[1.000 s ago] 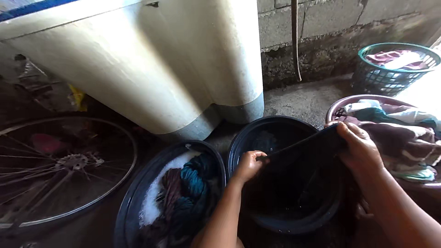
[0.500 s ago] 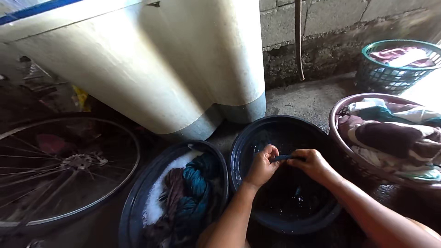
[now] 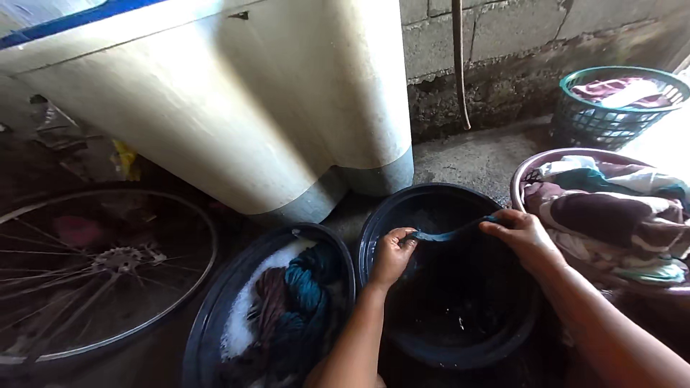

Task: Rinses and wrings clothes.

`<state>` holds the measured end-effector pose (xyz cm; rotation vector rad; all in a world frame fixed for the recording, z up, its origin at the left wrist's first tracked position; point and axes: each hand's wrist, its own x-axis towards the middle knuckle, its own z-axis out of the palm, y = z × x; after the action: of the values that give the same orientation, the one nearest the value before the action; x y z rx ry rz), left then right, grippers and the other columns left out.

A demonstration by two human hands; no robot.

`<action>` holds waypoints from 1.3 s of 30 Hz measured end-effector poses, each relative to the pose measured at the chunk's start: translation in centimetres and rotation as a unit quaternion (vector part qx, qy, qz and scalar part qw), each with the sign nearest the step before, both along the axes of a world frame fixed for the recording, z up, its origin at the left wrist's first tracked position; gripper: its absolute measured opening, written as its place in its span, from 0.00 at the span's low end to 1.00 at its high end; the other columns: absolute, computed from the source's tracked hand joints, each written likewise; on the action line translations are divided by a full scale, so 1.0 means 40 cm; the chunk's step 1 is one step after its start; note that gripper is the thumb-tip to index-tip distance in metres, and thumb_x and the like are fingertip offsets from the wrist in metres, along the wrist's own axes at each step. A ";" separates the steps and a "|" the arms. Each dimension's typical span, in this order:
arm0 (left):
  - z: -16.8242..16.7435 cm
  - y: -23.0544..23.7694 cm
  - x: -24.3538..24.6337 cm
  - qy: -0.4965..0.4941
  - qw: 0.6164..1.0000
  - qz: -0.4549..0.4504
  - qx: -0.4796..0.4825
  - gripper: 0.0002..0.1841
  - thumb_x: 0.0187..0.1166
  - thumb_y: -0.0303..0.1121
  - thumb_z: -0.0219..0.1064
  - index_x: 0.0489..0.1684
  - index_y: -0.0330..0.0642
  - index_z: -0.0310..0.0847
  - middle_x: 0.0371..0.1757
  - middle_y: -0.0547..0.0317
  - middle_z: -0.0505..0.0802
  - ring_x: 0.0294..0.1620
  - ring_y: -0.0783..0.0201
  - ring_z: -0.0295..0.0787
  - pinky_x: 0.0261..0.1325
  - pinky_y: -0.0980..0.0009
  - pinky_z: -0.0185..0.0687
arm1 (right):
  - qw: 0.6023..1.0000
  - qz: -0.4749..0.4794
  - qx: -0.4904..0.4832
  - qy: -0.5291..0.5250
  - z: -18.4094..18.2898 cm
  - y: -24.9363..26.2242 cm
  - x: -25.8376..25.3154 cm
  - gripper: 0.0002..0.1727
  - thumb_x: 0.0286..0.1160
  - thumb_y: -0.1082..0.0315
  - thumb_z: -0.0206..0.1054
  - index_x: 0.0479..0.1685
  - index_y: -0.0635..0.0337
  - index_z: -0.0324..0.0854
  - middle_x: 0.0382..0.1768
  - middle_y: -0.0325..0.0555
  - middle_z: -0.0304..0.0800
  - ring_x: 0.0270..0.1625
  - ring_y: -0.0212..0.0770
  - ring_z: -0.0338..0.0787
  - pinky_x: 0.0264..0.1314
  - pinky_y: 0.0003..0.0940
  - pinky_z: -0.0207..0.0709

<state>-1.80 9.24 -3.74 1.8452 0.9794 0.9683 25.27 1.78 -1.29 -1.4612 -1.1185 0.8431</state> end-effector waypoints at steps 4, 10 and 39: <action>0.055 0.003 -0.017 -0.175 0.982 -0.066 0.007 0.06 0.75 0.22 0.70 0.44 0.36 0.91 0.46 0.66 0.93 0.51 0.78 0.88 0.60 0.76 0.85 | 0.998 0.044 0.030 -0.023 -0.007 0.000 -0.016 0.07 0.62 0.68 0.81 0.32 0.58 0.88 0.27 0.30 0.86 0.29 0.20 0.81 0.36 0.18 0.76; 0.061 -0.018 0.038 -0.274 0.958 0.065 -0.053 0.17 0.90 0.36 0.53 0.66 0.36 0.80 0.66 0.56 0.88 0.71 0.66 0.81 0.77 0.64 0.76 | 0.980 0.011 0.155 0.127 0.055 0.007 -0.068 0.02 0.74 0.73 0.71 0.36 0.57 0.88 0.31 0.32 0.91 0.36 0.25 0.89 0.45 0.23 0.86; -0.024 -0.158 0.154 -0.085 0.953 0.002 -0.291 0.41 0.60 0.23 0.84 0.76 0.25 0.67 0.68 0.44 0.86 0.70 0.66 0.83 0.77 0.70 0.78 | 0.980 0.193 0.031 -0.044 -0.040 0.038 -0.044 0.36 0.78 0.42 0.62 0.77 0.60 0.78 0.56 0.48 0.89 0.56 0.36 0.88 0.61 0.37 0.83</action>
<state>4.37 2.91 -4.69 1.2472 1.0277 0.7221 23.52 3.31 -2.89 -1.2570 -1.5114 1.0066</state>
